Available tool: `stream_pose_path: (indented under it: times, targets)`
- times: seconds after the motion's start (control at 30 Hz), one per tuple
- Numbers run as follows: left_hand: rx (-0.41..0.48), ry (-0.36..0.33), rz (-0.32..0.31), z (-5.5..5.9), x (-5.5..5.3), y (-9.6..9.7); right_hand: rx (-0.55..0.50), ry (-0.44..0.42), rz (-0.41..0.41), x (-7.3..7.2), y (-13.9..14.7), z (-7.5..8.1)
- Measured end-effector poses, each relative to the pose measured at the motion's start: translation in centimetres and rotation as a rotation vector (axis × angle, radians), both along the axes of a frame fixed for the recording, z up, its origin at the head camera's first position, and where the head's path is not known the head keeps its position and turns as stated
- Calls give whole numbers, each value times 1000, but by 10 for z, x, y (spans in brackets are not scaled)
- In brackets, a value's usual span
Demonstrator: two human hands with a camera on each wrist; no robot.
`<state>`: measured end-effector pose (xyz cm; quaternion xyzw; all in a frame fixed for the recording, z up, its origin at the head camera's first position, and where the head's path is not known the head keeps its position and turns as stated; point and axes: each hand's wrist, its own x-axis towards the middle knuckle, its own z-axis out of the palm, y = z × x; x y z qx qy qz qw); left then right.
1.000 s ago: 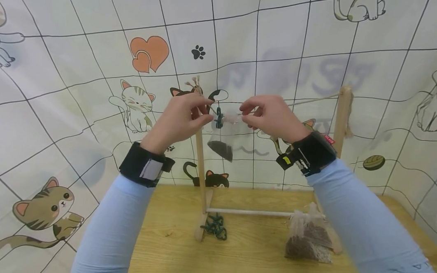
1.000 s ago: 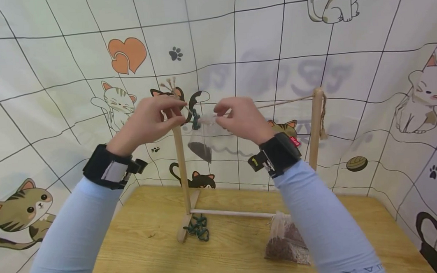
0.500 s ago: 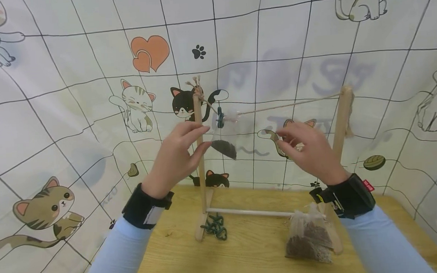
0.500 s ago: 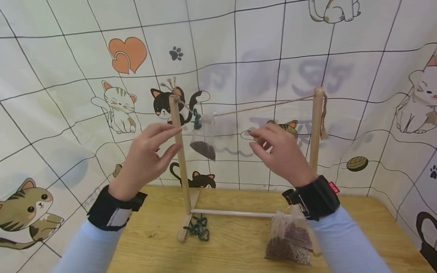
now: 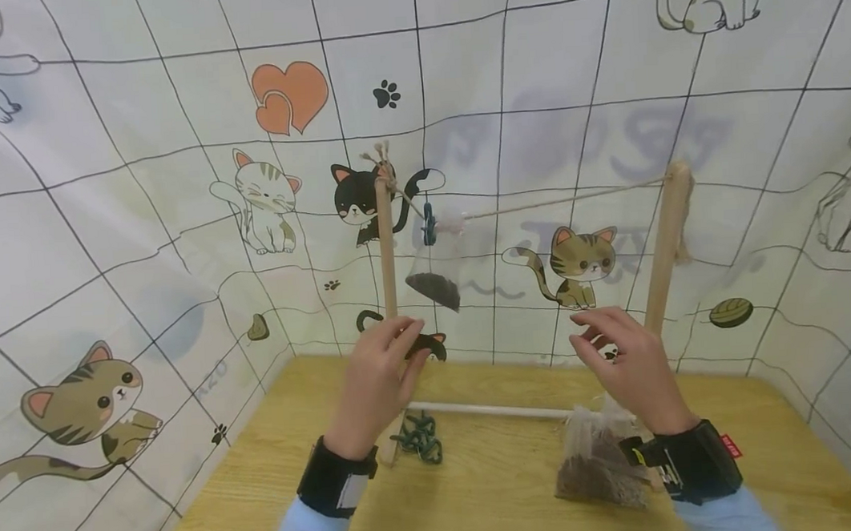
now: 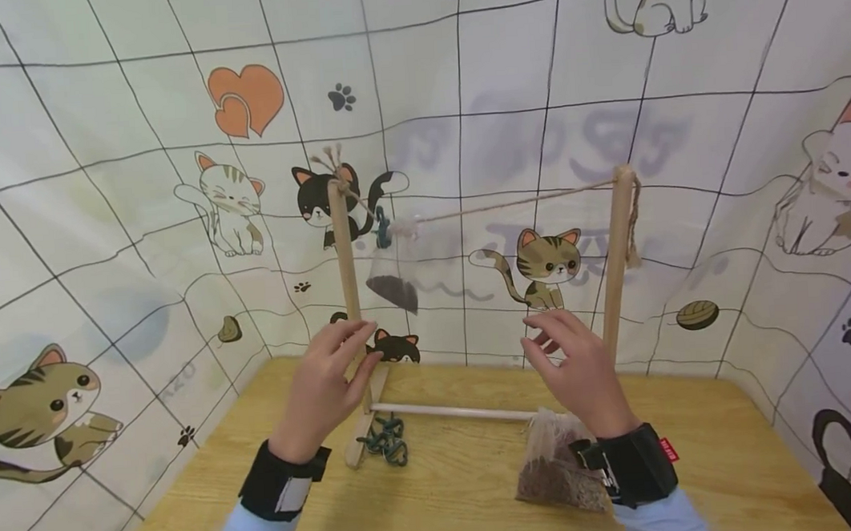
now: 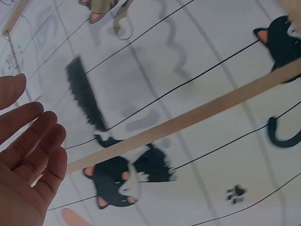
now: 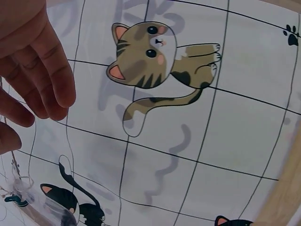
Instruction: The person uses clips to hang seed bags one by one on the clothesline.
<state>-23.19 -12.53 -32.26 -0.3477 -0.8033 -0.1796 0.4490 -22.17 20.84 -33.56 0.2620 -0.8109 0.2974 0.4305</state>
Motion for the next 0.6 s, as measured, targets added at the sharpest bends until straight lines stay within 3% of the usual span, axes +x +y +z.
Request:
stream_pose_path:
  times: [0.23,0.43,0.6]
  targets:
    - [56,-54,35,-48,-5,11,-44,-73,0,5,-1,-40]
    - [88,-122,58,-76,-7,19,-94,-161,-24,9,-6,-67]
    - [99,-190,62,-92,-7,23,-135,-221,-20,9,-9,-86]
